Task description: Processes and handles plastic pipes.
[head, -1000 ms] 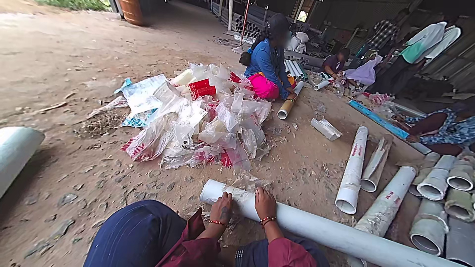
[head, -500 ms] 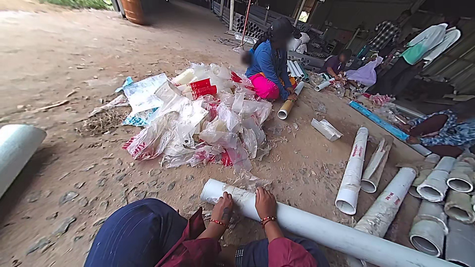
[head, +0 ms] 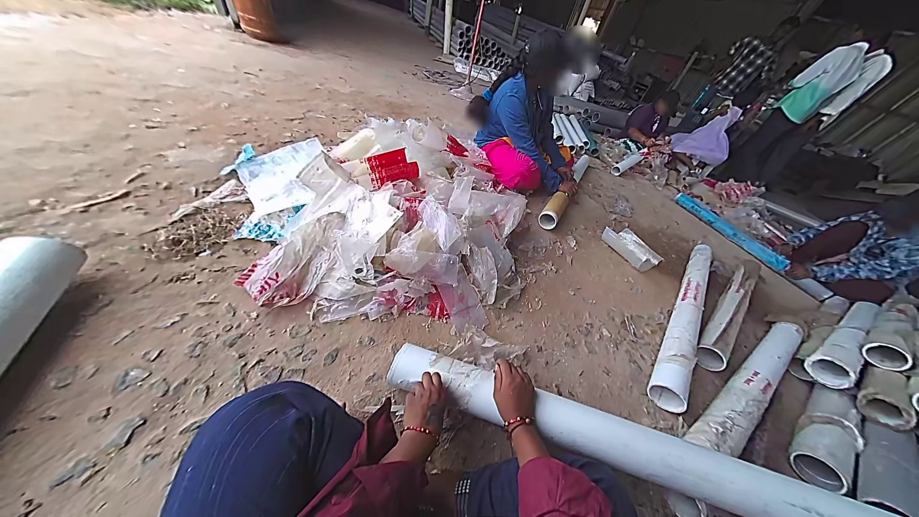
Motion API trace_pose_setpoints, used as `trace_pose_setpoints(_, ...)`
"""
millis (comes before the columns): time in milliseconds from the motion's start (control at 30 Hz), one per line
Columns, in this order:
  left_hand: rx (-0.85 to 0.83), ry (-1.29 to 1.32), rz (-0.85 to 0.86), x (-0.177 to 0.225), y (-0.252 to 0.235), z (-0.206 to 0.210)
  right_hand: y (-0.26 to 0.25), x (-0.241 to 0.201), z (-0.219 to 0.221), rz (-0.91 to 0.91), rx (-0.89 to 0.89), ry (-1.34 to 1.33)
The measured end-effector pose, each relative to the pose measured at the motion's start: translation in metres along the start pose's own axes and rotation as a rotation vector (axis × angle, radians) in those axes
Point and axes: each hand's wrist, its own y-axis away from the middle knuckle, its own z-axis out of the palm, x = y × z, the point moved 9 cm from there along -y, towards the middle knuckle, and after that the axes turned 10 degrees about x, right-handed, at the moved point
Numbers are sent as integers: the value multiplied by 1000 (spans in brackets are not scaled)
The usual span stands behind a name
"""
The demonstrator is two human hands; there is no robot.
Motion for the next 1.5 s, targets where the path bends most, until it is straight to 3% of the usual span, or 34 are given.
trace_pose_setpoints(167,-37,89,-15,-6,-2,-2,3,1,-7,2,84,-59)
trace_pose_setpoints(300,-44,313,-134,-16,-10,0,7,1,-19,32,159,-164)
trace_pose_setpoints(400,-51,373,-192,-18,-13,2,11,-13,-25,-45,163,-275)
trace_pose_setpoints(633,-79,373,-171,-15,-10,-2,15,-85,-10,-389,-50,-192)
trace_pose_setpoints(833,-88,431,-164,-14,-13,1,10,-110,-5,-504,-153,-14)
trace_pose_setpoints(1033,-102,298,-37,-11,-5,-12,9,-104,-10,-485,-325,172)
trace_pose_setpoints(1200,45,152,121,-2,-4,-35,-2,-71,-21,-278,-584,379)
trace_pose_setpoints(1233,55,159,133,-1,-7,-34,-5,-60,-23,-220,-541,314)
trace_pose_setpoints(1367,51,263,108,0,-13,-21,-3,-13,-24,-24,-99,3)
trace_pose_setpoints(1500,82,367,41,-9,-10,-17,8,-1,-6,8,47,-42)
